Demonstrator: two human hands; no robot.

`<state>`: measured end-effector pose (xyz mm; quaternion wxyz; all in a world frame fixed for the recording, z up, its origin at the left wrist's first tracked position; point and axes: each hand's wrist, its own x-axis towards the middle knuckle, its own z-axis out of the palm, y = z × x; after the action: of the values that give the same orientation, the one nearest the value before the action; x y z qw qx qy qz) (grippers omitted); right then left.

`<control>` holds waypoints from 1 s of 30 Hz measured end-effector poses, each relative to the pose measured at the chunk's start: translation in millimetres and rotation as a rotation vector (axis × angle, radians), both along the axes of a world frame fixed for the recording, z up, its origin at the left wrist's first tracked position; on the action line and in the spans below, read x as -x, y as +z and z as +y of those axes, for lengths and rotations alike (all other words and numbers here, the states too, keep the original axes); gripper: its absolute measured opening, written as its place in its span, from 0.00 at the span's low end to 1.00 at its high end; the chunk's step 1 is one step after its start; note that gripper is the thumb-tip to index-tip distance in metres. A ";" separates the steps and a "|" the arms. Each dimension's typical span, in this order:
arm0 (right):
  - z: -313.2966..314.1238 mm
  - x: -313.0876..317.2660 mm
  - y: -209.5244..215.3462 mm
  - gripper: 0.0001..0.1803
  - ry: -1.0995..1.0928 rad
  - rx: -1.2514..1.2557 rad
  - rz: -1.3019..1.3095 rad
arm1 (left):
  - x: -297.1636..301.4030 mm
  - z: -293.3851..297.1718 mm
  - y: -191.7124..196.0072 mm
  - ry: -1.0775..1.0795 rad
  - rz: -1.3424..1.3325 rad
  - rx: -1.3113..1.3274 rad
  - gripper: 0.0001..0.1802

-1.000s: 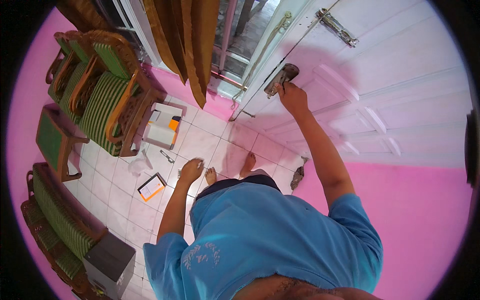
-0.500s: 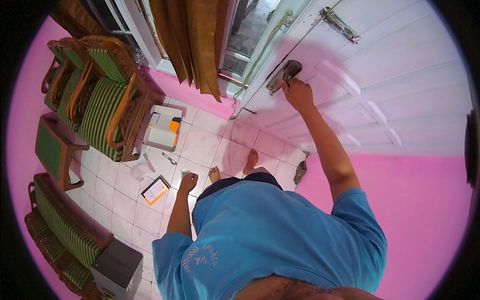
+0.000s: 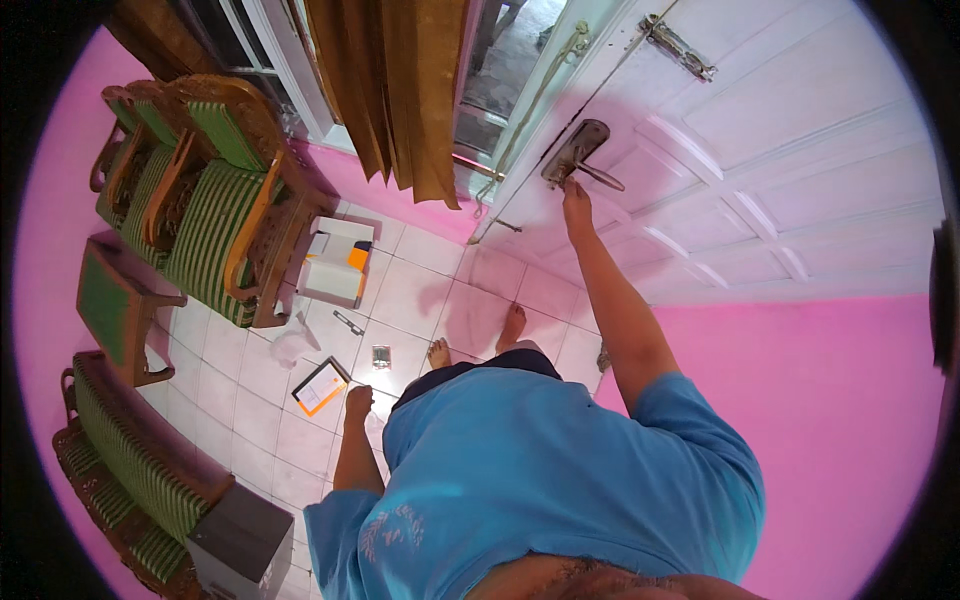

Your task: The person removes a door handle and lock mechanism from a door, positions a metal plate along the door edge, and fits a lock mechanism into the door using a screwdriver.

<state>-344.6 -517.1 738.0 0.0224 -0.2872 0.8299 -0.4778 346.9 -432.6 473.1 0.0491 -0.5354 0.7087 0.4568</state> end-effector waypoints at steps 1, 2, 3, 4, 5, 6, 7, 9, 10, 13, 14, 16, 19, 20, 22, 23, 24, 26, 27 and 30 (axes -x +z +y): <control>-10.9 -12.1 2.9 0.22 0.030 0.081 -0.376 | -6.3 16.0 3.5 0.233 -0.048 -0.209 0.19; -19.6 -19.9 5.7 0.22 0.056 0.156 -0.748 | -6.6 28.6 17.9 0.254 -0.048 -0.208 0.19; -21.8 -26.4 3.4 0.22 0.070 0.147 -0.747 | -4.3 41.6 38.1 0.426 -0.017 -0.251 0.18; -22.8 -30.2 1.7 0.21 0.068 0.200 -0.830 | -1.5 47.8 54.0 0.591 0.011 -0.291 0.19; -25.8 -32.5 1.7 0.20 0.064 0.258 -0.918 | -2.7 52.0 62.8 0.696 0.025 -0.317 0.19; -27.3 -28.8 -1.6 0.20 0.070 0.265 -0.923 | -8.8 54.6 67.9 0.699 0.023 -0.306 0.19; -26.2 -20.2 -6.5 0.18 0.103 0.349 -0.906 | -13.7 54.1 71.1 0.627 0.025 -0.287 0.20; -28.6 -12.6 -13.4 0.17 0.139 0.428 -0.886 | -9.0 57.0 78.1 0.712 0.021 -0.314 0.21; -31.0 -16.1 -10.3 0.16 0.117 0.325 -0.755 | -7.8 64.1 78.5 0.717 0.017 -0.315 0.21; -38.3 -24.6 -1.5 0.15 0.008 0.105 -0.236 | -7.1 72.3 80.5 0.714 -0.034 -0.330 0.22; -40.1 -26.7 1.7 0.16 -0.078 -0.020 0.153 | -7.4 70.2 80.9 0.710 -0.035 -0.326 0.22; -41.5 -38.2 13.7 0.16 -0.079 -0.140 0.388 | -4.6 73.5 81.0 0.637 0.006 -0.322 0.22; -40.5 -38.0 24.8 0.16 -0.050 -0.304 0.641 | 4.5 64.3 80.7 0.611 0.016 -0.254 0.22; -39.4 -35.0 26.9 0.16 -0.016 -0.354 0.655 | 7.2 60.1 80.4 0.598 0.038 -0.231 0.22; -28.9 -27.7 18.8 0.16 0.011 -0.055 0.361 | 13.7 49.5 79.8 0.589 0.069 -0.247 0.22; -25.7 -21.4 13.9 0.15 0.036 0.237 0.066 | 21.9 43.3 80.8 0.621 0.075 -0.240 0.21; -26.0 -23.5 15.5 0.15 0.042 0.233 0.064 | 22.5 47.5 78.5 0.665 0.072 -0.237 0.21; -29.2 -26.4 19.4 0.14 -0.064 0.333 -0.747 | 21.9 50.3 74.1 0.617 0.068 -0.254 0.21; -28.7 -21.1 18.3 0.12 0.028 0.295 -0.756 | 25.4 48.4 73.2 0.626 0.076 -0.255 0.21; -19.2 -0.3 18.2 0.10 0.176 0.302 -1.088 | 28.0 47.0 74.5 0.624 0.088 -0.257 0.22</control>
<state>-344.3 -536.3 756.2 0.4448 -0.0682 0.5944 -0.6665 318.9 -385.6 547.6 -0.0565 -0.6955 0.4487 0.5583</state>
